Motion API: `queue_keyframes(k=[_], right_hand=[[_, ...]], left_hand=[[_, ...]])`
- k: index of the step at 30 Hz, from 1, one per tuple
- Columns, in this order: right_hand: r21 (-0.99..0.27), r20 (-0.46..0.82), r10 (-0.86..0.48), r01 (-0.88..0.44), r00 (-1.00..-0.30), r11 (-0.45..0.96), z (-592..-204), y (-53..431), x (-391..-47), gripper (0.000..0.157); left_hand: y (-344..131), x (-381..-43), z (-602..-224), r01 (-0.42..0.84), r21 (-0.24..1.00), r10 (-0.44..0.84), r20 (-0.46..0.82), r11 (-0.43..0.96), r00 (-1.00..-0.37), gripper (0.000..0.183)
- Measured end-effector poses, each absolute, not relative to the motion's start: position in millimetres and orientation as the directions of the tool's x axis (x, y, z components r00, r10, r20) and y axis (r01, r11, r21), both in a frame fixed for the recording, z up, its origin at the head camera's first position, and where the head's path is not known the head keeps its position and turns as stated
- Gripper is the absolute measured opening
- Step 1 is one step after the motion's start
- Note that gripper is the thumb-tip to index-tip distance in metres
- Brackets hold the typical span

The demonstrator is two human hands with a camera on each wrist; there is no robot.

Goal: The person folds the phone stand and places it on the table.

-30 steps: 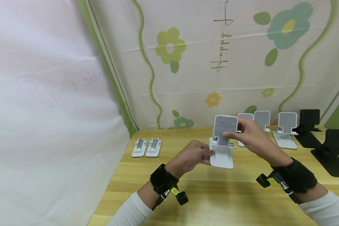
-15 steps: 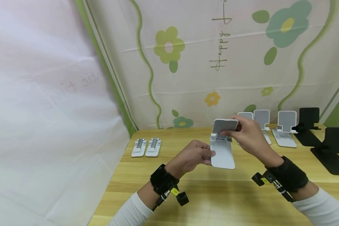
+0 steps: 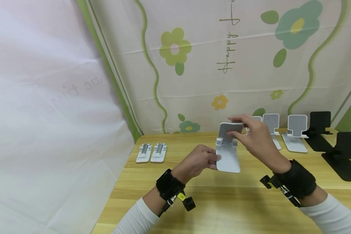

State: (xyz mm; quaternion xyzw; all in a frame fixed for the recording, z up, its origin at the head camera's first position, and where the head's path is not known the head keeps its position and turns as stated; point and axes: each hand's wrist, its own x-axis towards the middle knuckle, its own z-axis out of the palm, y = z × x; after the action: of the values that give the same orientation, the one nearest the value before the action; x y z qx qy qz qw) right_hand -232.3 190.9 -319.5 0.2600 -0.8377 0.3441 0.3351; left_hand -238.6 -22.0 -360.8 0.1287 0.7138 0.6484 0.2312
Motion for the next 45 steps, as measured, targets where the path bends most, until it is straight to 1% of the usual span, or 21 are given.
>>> queue_keyframes(k=[2,3,4,6,8,12,15,17,21,27,34,37,40,45], right_hand=[[-0.278,0.803,-0.254,-0.716,-0.539,0.64,-313,188,-232,0.038],[-0.232,0.819,-0.277,-0.731,-0.503,0.642,-309,187,-232,0.036],[-0.196,0.826,-0.299,-0.741,-0.478,0.643,-306,185,-232,0.033],[-0.143,0.826,-0.341,-0.75,-0.45,0.645,-301,182,-232,0.029],[-0.125,0.82,-0.357,-0.75,-0.446,0.65,-296,180,-232,0.026],[-0.139,0.816,-0.344,-0.736,-0.464,0.662,-290,177,-231,0.021],[-0.158,0.82,-0.326,-0.733,-0.47,0.662,-291,175,-231,0.021],[-0.156,0.827,-0.32,-0.736,-0.462,0.659,-292,174,-231,0.022],[-0.126,0.846,-0.326,-0.753,-0.422,0.646,-295,169,-231,0.024],[-0.041,0.872,-0.343,-0.751,-0.349,0.659,-300,164,-229,0.022],[0.06,0.908,-0.349,-0.754,-0.231,0.655,-314,161,-226,0.022],[0.097,0.911,-0.363,-0.758,-0.193,0.645,-319,157,-226,0.023],[0.129,0.908,-0.381,-0.75,-0.174,0.649,-325,153,-224,0.022],[0.171,0.895,-0.418,-0.74,-0.16,0.651,-336,148,-219,0.013]], left_hand=[[-23,-240,-361,-0.114,0.984,0.476,-0.167,0.139,-0.863,0.025],[-24,-241,-360,-0.113,0.983,0.473,-0.17,0.145,-0.865,0.025],[-25,-241,-360,-0.114,0.983,0.469,-0.17,0.147,-0.867,0.025],[-26,-243,-359,-0.114,0.982,0.458,-0.17,0.148,-0.872,0.025],[-27,-243,-358,-0.113,0.983,0.445,-0.165,0.142,-0.88,0.024],[-28,-244,-356,-0.117,0.983,0.438,-0.168,0.142,-0.883,0.024],[-29,-244,-355,-0.118,0.982,0.435,-0.171,0.146,-0.884,0.024],[-31,-245,-354,-0.111,0.983,0.429,-0.165,0.149,-0.888,0.024],[-34,-246,-352,-0.1,0.984,0.415,-0.154,0.15,-0.897,0.024],[-36,-248,-351,-0.094,0.984,0.404,-0.149,0.152,-0.903,0.025],[-34,-250,-350,-0.107,0.983,0.402,-0.159,0.148,-0.902,0.024],[-35,-250,-349,-0.113,0.982,0.396,-0.164,0.148,-0.904,0.024],[-36,-251,-347,-0.118,0.982,0.39,-0.167,0.147,-0.906,0.024],[-40,-253,-345,-0.124,0.983,0.383,-0.166,0.133,-0.909,0.026]])
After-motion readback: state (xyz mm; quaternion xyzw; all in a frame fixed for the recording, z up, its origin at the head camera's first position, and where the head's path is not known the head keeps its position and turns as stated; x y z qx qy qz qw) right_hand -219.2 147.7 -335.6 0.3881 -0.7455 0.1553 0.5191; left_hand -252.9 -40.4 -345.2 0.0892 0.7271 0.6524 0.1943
